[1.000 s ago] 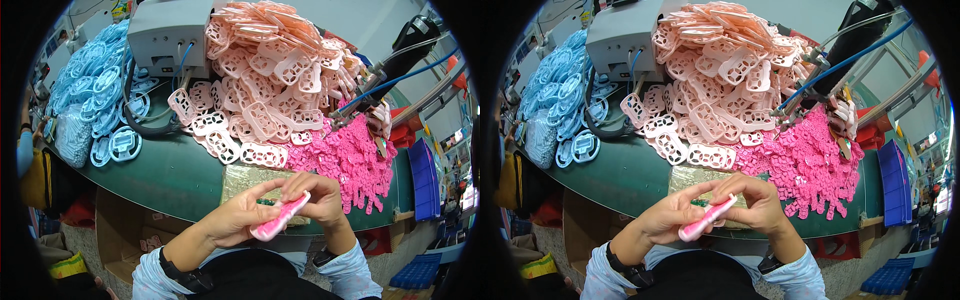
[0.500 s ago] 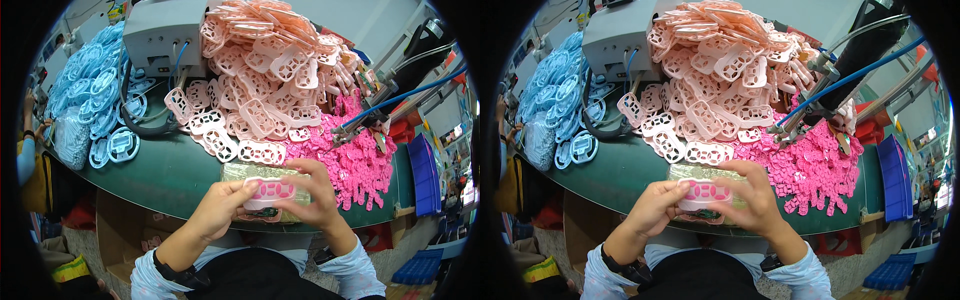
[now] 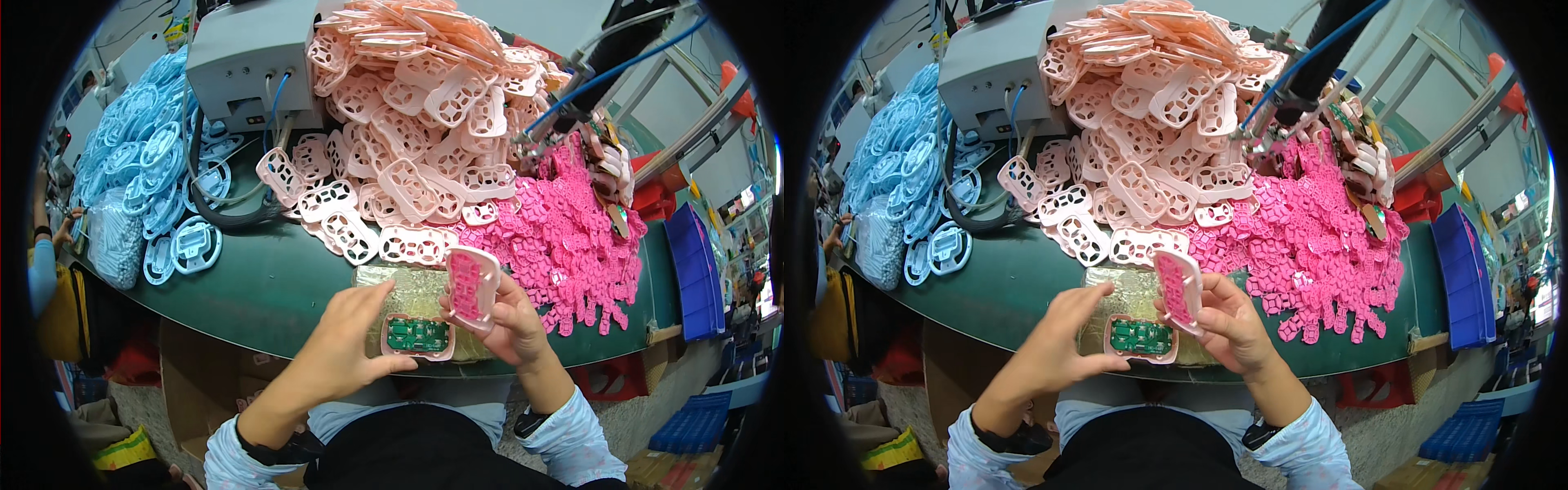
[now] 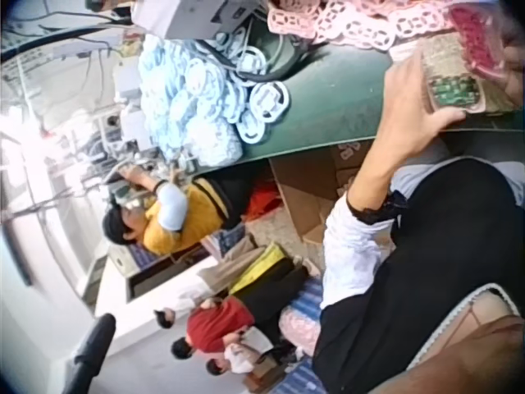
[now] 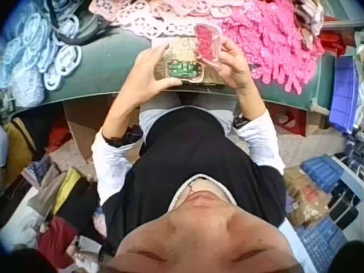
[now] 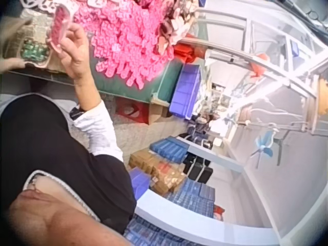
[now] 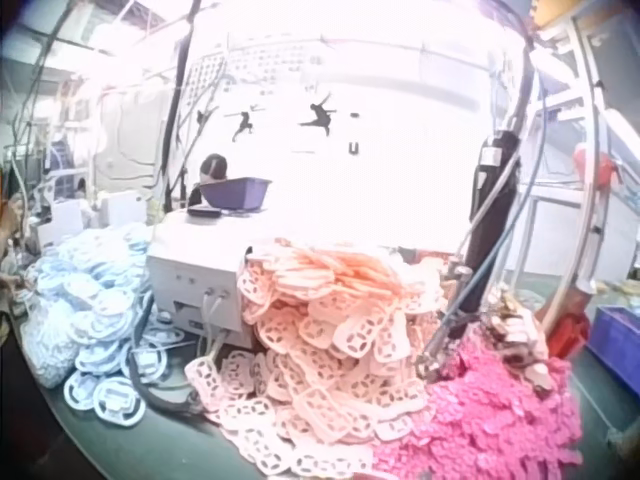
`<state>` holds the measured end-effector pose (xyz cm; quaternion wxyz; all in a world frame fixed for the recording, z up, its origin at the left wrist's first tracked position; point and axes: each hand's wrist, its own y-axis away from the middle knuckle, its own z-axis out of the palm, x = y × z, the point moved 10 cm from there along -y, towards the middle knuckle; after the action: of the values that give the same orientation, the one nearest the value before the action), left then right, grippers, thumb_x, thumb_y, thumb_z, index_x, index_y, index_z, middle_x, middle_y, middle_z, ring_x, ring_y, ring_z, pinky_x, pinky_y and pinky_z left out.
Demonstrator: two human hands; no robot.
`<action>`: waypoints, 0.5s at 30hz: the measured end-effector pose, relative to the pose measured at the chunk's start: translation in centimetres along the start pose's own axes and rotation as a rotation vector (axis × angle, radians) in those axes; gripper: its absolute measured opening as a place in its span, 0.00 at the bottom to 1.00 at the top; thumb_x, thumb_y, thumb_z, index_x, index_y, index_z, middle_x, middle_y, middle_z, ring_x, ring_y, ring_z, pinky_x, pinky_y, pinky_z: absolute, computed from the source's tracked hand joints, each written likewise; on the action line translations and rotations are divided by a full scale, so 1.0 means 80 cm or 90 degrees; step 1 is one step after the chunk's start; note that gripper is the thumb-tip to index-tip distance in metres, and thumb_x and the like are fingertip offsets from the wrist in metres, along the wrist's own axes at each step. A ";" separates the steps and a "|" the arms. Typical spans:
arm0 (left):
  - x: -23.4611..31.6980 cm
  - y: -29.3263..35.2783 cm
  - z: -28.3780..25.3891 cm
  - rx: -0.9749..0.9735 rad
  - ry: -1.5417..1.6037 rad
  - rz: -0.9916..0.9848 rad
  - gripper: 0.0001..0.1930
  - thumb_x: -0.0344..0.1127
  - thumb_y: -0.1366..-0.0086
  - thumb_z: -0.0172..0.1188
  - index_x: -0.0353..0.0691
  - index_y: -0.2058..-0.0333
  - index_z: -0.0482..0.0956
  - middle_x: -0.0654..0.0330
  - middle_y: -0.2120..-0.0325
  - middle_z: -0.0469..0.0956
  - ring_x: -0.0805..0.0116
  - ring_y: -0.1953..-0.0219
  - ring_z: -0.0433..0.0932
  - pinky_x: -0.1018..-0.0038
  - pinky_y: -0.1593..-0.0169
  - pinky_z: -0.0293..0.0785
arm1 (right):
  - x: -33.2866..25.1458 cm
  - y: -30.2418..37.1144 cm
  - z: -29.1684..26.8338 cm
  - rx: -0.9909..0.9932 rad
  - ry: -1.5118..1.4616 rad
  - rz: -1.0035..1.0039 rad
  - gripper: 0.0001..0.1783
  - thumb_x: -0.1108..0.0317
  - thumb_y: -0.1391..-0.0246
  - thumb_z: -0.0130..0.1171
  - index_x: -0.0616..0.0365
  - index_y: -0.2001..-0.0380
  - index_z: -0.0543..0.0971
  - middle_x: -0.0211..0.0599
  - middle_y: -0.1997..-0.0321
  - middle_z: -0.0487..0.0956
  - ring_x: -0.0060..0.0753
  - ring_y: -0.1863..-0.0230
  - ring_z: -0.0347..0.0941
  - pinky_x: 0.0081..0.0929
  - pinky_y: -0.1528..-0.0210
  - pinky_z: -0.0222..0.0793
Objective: The recorder is assembling circuit boards into pink plastic housings and securing them with a tool.
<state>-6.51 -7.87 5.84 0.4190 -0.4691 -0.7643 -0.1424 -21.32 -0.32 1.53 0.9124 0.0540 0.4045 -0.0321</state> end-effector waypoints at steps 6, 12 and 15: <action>-0.002 0.006 0.040 0.025 -0.043 0.072 0.38 0.37 0.57 0.74 0.37 0.46 0.69 0.49 0.53 0.72 0.52 0.49 0.70 0.63 0.45 0.64 | 0.015 0.004 -0.006 -0.012 -0.121 0.021 0.29 0.66 0.46 0.60 0.60 0.42 0.64 0.48 0.43 0.70 0.50 0.41 0.68 0.49 0.38 0.64; 0.015 0.005 0.039 0.029 -0.078 0.111 0.31 0.27 0.55 0.68 0.36 0.48 0.70 0.50 0.56 0.72 0.56 0.51 0.72 0.67 0.49 0.70 | 0.026 0.006 -0.006 -0.007 -0.192 0.024 0.32 0.65 0.44 0.58 0.59 0.39 0.60 0.50 0.43 0.70 0.50 0.41 0.68 0.47 0.38 0.63; -0.016 0.012 0.027 0.093 0.298 -0.024 0.34 0.22 0.53 0.66 0.35 0.46 0.61 0.54 0.54 0.71 0.67 0.49 0.71 0.72 0.44 0.68 | 0.035 0.006 0.001 -0.009 -0.210 0.041 0.32 0.65 0.44 0.58 0.59 0.39 0.60 0.50 0.43 0.70 0.51 0.41 0.68 0.47 0.38 0.64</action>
<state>-6.53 -6.80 3.34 0.6148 -0.3770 -0.6635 -0.1993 -19.34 0.09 -0.50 0.9673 0.0550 0.2473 -0.0083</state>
